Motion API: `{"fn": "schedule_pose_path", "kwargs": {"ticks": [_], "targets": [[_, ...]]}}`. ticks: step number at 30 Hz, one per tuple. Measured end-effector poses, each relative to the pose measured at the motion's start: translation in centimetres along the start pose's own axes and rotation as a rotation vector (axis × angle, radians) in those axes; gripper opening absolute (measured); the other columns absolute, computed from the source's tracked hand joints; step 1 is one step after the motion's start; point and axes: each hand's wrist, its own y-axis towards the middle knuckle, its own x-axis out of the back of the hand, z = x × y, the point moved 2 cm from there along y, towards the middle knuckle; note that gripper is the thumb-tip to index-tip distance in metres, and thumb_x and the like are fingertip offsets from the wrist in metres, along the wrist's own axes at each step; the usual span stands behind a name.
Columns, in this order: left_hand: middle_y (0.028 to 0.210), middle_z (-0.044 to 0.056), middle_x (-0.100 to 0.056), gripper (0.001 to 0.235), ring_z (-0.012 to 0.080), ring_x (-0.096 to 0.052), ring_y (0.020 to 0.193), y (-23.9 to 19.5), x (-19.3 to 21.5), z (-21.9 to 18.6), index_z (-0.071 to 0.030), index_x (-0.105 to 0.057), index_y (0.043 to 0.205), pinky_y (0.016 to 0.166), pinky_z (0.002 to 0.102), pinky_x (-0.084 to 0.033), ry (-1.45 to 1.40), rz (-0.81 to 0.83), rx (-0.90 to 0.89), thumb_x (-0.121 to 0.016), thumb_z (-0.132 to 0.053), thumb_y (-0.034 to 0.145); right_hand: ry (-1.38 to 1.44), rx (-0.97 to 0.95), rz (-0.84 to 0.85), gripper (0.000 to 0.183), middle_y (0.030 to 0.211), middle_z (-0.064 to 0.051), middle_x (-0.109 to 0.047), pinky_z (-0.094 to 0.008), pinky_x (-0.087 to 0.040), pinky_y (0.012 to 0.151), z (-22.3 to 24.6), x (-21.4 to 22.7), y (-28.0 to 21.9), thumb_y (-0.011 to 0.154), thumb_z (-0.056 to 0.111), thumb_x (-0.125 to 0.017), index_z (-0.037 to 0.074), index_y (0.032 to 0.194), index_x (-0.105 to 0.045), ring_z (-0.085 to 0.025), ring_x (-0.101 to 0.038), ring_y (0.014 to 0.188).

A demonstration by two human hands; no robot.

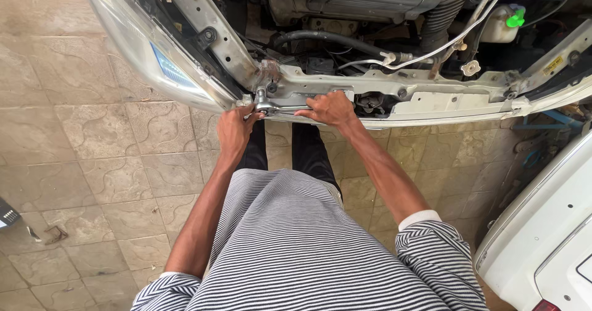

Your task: The person uses a ratchet wrench to tighten bolts on the front frame of a white car with the hood open. The person works on the left side of the front bumper area, repeatedly turning the wrench to secure the bolts.

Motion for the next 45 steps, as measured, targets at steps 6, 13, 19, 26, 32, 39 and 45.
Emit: {"fn": "schedule_pose_path", "kwargs": {"ticks": [6,13,19,26,32,39,45], "targets": [[0.058,0.011,-0.067,0.039,0.0172,-0.061,0.042,0.4,-0.2,0.2,-0.01,-0.079,0.115,0.048,0.037,-0.046,-0.033,0.018,0.05,-0.082,-0.034,0.085,0.001,-0.023,0.053,0.072,0.047,-0.007,-0.058,-0.036,-0.046,0.042,-0.3,1.4,0.9,0.093,0.077,-0.051,0.013,0.068,-0.07,-0.022,-0.059,0.042],[0.066,0.009,-0.073,0.032,0.0161,-0.063,0.043,1.8,0.5,-0.1,-0.01,-0.082,0.105,0.049,0.034,-0.048,-0.056,0.05,0.039,-0.083,-0.032,0.081,0.104,-0.157,0.138,0.073,0.047,-0.009,-0.058,-0.042,-0.05,0.055,0.9,1.0,0.5,0.091,0.079,-0.048,0.014,0.078,-0.079,-0.026,-0.064,0.049],[0.072,0.008,-0.075,0.029,0.0165,-0.064,0.044,2.2,0.7,-0.7,-0.011,-0.082,0.104,0.05,0.034,-0.05,-0.04,0.04,0.03,-0.083,-0.03,0.083,0.019,-0.158,-0.067,0.071,0.053,-0.008,-0.059,-0.043,-0.052,0.055,1.6,-0.8,-0.5,0.088,0.079,-0.046,0.018,0.07,-0.078,-0.027,-0.065,0.056],[0.062,0.01,-0.073,0.016,0.0206,-0.068,0.052,6.5,2.1,-1.7,-0.013,-0.084,0.093,0.057,0.038,-0.052,0.216,0.255,-0.127,-0.086,-0.024,0.083,0.546,-0.781,0.139,0.068,0.064,-0.019,-0.067,-0.042,-0.055,0.054,12.5,-6.0,-2.5,0.1,0.068,-0.048,0.011,0.083,-0.08,-0.032,-0.067,0.058],[0.068,0.004,-0.073,0.013,0.021,-0.073,0.066,11.8,-1.7,-4.9,-0.011,-0.08,0.074,0.058,0.036,-0.057,0.741,0.444,-0.501,-0.087,-0.02,0.078,1.742,-1.316,-0.455,0.063,0.053,-0.002,-0.059,-0.033,-0.053,0.043,25.4,-10.6,4.5,0.098,0.062,-0.05,0.008,0.066,-0.057,-0.014,-0.06,0.044],[0.086,0.004,-0.077,0.015,0.0204,-0.074,0.079,10.9,-5.0,-8.6,-0.014,-0.079,0.085,0.064,0.034,-0.058,1.083,0.46,-0.735,-0.087,-0.013,0.071,2.45,-1.318,-0.832,0.057,0.055,0.001,-0.053,-0.032,-0.045,0.042,31.8,-8.1,11.6,0.104,0.054,-0.054,0.008,0.072,-0.057,-0.012,-0.053,0.045],[0.071,0.009,-0.075,0.019,0.0213,-0.071,0.062,8.1,3.4,-4.3,-0.008,-0.082,0.093,0.061,0.036,-0.054,0.357,0.375,-0.228,-0.083,-0.026,0.087,1.841,-1.23,-0.485,0.052,0.057,0.002,-0.049,-0.031,-0.039,0.041,26.7,-5.2,2.6,0.109,0.048,-0.057,0.007,0.077,-0.057,-0.01,-0.046,0.046]]}}
